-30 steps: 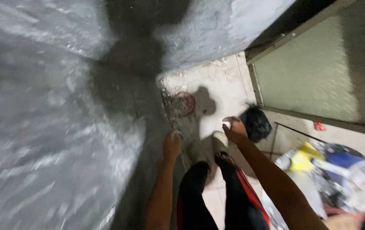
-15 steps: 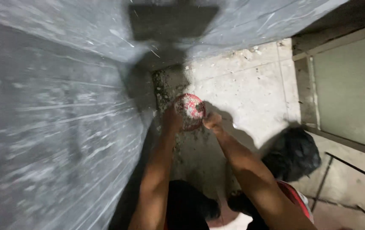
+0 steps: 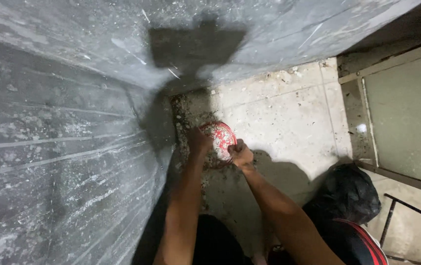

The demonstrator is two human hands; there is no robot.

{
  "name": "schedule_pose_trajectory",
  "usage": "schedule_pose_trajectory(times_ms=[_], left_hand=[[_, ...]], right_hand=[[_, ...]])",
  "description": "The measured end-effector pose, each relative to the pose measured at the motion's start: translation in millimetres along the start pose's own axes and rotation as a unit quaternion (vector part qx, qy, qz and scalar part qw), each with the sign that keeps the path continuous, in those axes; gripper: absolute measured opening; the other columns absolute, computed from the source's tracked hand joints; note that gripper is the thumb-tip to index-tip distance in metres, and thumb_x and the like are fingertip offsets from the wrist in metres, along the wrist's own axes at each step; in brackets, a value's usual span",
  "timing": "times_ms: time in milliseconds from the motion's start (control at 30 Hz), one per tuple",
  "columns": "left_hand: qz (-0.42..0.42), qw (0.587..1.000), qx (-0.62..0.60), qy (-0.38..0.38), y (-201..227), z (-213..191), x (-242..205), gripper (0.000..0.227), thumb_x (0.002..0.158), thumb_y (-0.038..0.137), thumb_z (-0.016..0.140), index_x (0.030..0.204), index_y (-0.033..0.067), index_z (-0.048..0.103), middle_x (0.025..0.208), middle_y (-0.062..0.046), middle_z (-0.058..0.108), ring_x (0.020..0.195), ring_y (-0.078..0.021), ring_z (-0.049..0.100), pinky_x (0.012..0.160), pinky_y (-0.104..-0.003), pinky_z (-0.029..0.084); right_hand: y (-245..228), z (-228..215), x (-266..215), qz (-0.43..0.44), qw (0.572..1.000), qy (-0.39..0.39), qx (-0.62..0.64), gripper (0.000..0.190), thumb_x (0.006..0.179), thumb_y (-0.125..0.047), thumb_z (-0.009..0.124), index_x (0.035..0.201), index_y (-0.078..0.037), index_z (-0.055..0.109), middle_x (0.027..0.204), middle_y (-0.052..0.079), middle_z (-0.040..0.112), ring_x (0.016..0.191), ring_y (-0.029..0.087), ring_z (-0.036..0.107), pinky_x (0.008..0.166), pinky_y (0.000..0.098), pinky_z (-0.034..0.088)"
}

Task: The person organizes items in a small tiled area by moving a plastic jug, a plastic bottle, and a red-lidded container into a metal colander. They then place a black plastic bag over the items in the colander and press it down.

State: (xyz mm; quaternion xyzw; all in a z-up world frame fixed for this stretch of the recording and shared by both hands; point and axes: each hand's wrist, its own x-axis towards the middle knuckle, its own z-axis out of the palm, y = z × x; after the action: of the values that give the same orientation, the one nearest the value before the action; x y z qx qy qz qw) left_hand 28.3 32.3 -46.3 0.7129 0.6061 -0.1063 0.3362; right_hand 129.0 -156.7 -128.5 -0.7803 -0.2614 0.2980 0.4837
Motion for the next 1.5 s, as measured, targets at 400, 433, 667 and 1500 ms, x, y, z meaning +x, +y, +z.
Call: schedule_pose_trajectory(times_ms=[400, 433, 667, 1500], left_hand=[[-0.067, 0.997, -0.015, -0.031, 18.7, -20.1, -51.4, 0.068, 0.089, 0.040, 0.062, 0.148, 0.0080, 0.050, 0.149, -0.025, 0.049, 0.136, -0.0433, 0.049, 0.111, -0.051, 0.043], [-0.074, 0.996, -0.011, -0.047, 19.5, -26.0, -69.8, 0.072, 0.085, 0.038, 0.065, 0.149, 0.0088, 0.049, 0.150, -0.024, 0.049, 0.137, -0.0421, 0.049, 0.111, -0.049, 0.044], [-0.080, 0.987, -0.126, -0.064, 55.5, -125.3, -186.5, 0.067, 0.096, 0.037, 0.061, 0.150, 0.0039, 0.041, 0.144, -0.025, 0.051, 0.132, -0.0424, 0.050, 0.107, -0.052, 0.042], [0.226, 0.880, -0.325, -0.262, 289.2, -315.6, -465.8, 0.035, 0.096, 0.018, 0.062, 0.130, 0.0083, 0.066, 0.118, -0.008, 0.072, 0.109, -0.0203, 0.065, 0.093, -0.031, 0.051]], right_hand=[[-131.2, -73.2, 19.8, 0.024, 0.980, 0.027, -0.196, 0.044, 0.083, -0.044, 0.079, 0.081, -0.001, 0.069, 0.076, 0.021, 0.071, 0.074, 0.039, 0.071, 0.066, 0.0447, 0.057], [-148.4, -82.2, 11.6, 0.030, 0.976, 0.035, -0.211, 0.044, 0.083, -0.043, 0.079, 0.081, 0.000, 0.069, 0.077, 0.022, 0.071, 0.075, 0.040, 0.070, 0.066, 0.0452, 0.057], [-309.6, -188.0, -19.9, 0.086, 0.991, 0.024, -0.099, 0.029, 0.081, -0.027, 0.080, 0.084, 0.000, 0.069, 0.077, 0.018, 0.074, 0.072, 0.030, 0.071, 0.069, 0.0414, 0.056], [-505.9, -506.0, -315.6, 0.193, 0.933, 0.152, 0.262, 0.012, 0.090, -0.013, 0.077, 0.091, -0.008, 0.067, 0.077, 0.001, 0.066, 0.064, 0.010, 0.061, 0.059, 0.0286, 0.053]])
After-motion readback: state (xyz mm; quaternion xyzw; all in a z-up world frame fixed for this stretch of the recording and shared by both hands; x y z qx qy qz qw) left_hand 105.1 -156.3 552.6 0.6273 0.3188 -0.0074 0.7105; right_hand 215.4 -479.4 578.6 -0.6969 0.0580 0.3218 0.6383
